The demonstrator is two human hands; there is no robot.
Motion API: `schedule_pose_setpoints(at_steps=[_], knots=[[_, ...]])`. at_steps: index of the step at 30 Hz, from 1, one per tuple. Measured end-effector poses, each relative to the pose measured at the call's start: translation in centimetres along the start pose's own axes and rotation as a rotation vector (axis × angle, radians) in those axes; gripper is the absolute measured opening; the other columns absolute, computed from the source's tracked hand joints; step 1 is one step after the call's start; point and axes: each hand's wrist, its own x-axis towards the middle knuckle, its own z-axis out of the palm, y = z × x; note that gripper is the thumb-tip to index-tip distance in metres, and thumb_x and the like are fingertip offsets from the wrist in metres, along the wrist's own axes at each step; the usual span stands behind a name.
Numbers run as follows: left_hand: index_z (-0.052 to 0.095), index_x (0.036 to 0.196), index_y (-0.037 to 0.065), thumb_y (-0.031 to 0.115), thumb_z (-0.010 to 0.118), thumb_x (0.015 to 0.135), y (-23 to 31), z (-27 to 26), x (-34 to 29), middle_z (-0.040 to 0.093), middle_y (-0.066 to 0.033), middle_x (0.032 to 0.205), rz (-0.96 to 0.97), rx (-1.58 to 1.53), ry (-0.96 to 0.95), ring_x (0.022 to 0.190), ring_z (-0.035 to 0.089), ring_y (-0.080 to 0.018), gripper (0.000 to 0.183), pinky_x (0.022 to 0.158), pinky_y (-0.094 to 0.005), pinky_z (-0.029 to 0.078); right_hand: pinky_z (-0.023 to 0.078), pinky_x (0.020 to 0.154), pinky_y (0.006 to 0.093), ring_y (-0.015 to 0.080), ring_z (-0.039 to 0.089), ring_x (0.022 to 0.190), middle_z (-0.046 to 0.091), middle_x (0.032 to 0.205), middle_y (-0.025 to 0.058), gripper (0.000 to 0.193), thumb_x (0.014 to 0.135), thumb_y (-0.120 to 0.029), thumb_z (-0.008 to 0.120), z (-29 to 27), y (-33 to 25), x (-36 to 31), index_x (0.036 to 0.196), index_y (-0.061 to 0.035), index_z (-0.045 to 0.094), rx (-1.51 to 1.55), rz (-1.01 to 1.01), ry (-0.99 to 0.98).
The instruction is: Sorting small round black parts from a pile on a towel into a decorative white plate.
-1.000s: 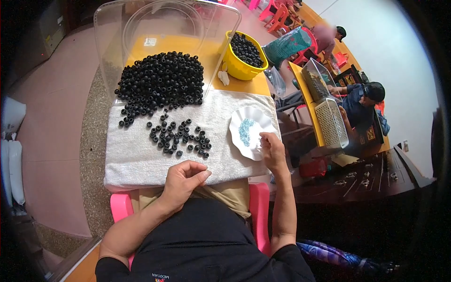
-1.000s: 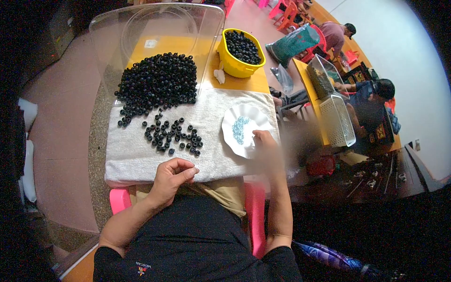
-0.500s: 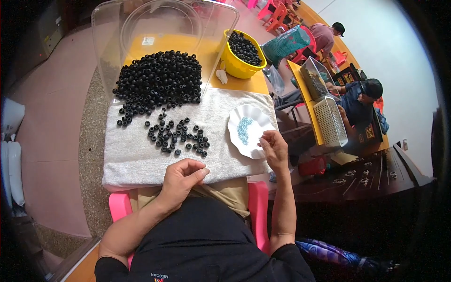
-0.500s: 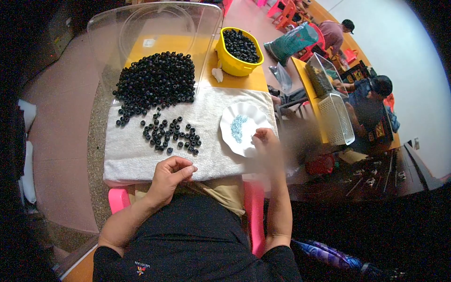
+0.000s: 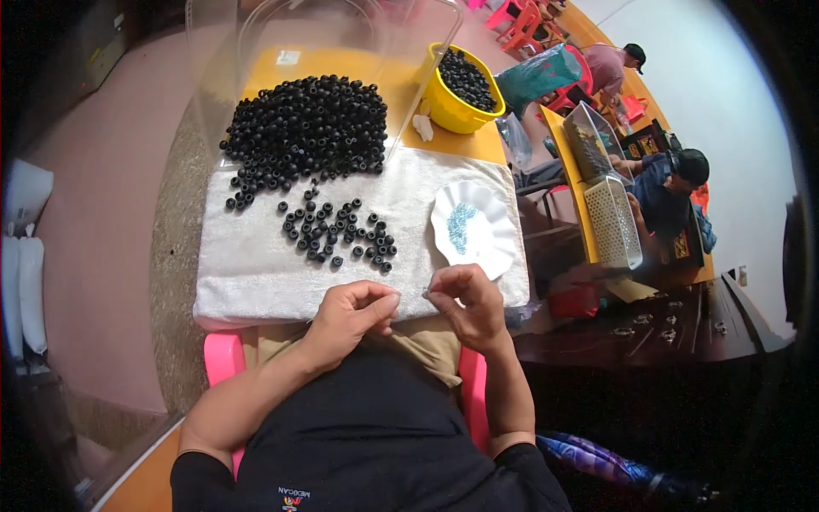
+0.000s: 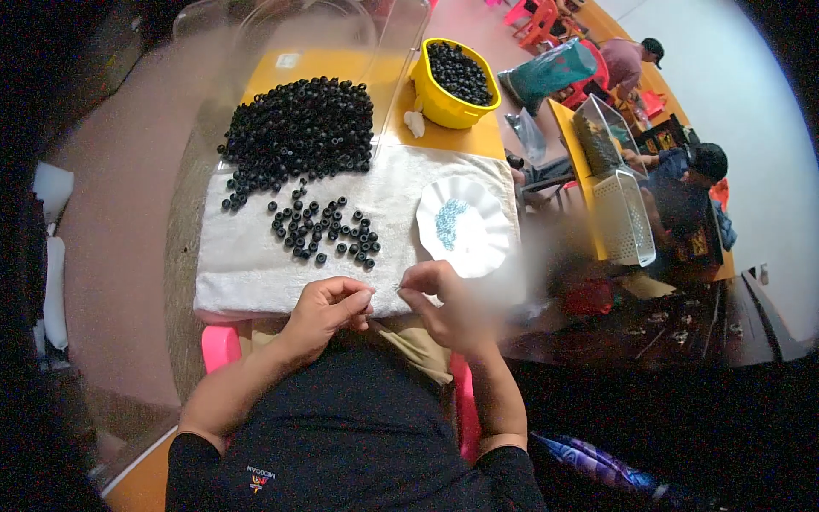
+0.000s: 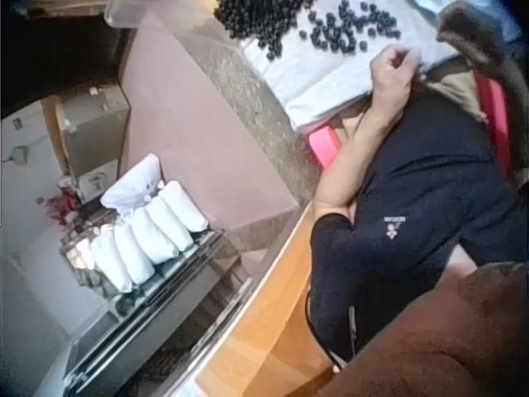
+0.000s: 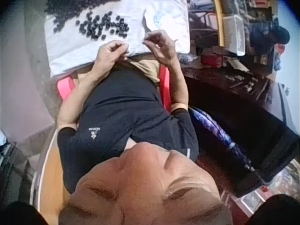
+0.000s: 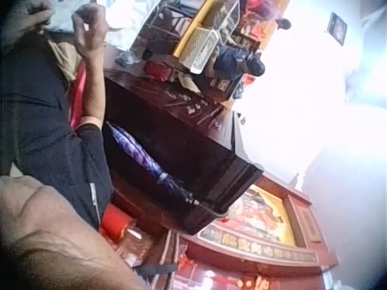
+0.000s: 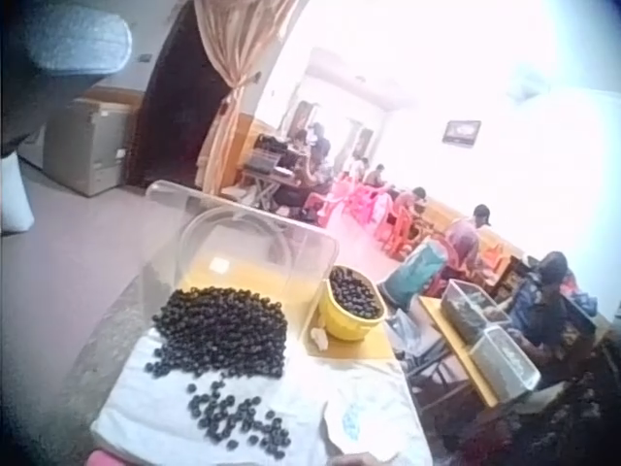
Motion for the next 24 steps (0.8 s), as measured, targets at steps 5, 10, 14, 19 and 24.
schedule_pose_setpoints(at_steps=[5,10,14,19,24], knots=[[0.063,0.109,-0.002,0.021,0.061,0.096,0.2,-0.3,-0.2,0.066,-0.0054,0.085,-0.1,-0.033,-0.093,0.073,0.061,-0.0098,0.026,0.067,-0.0237,0.052,0.053,0.071,0.0285,0.0168,0.065,0.083,0.065,0.092,0.0081,0.025,0.08,0.005,0.071,1.1,-1.8,0.4,0.098,-0.0026,0.056,-0.178,-0.155,-0.043],[0.064,0.105,-0.002,0.022,0.061,0.096,0.6,-0.2,-0.4,0.066,-0.0047,0.084,-0.121,0.022,-0.133,0.072,0.061,-0.0097,0.026,0.066,-0.0236,0.051,0.053,0.067,0.0341,0.028,0.066,0.079,0.066,0.087,0.0115,0.025,0.075,0.002,0.074,1.4,-2.5,0.4,0.094,-0.0053,0.059,-0.298,-0.177,-0.128],[0.065,0.103,-0.002,0.021,0.061,0.096,0.3,-0.2,-0.3,0.066,-0.0043,0.085,-0.089,0.06,-0.147,0.072,0.061,-0.0088,0.024,0.066,-0.0228,0.05,0.051,0.065,0.0361,0.0309,0.064,0.078,0.062,0.09,0.0129,0.029,0.079,-0.004,0.074,1.3,-2.2,0.2,0.099,-0.0055,0.054,-0.321,-0.226,-0.157],[0.065,0.103,-0.001,0.02,0.061,0.096,0.2,-0.3,-0.1,0.067,-0.0046,0.088,-0.084,0.045,-0.113,0.072,0.061,-0.0081,0.023,0.066,-0.0222,0.05,0.052,0.068,0.0381,0.0321,0.063,0.081,0.062,0.093,0.0137,0.028,0.08,-0.005,0.073,2.2,-1.9,0.2,0.104,-0.0044,0.058,-0.33,-0.268,-0.097],[0.065,0.103,-0.001,0.019,0.06,0.096,-0.5,-0.4,0.0,0.067,-0.0043,0.087,-0.065,-0.018,-0.05,0.072,0.061,-0.0081,0.022,0.068,-0.0214,0.05,0.053,0.071,0.0371,0.0311,0.062,0.087,0.06,0.101,0.0149,0.033,0.08,-0.007,0.071,2.4,-1.3,-0.3,0.111,-0.0039,0.059,-0.428,-0.27,-0.139]])
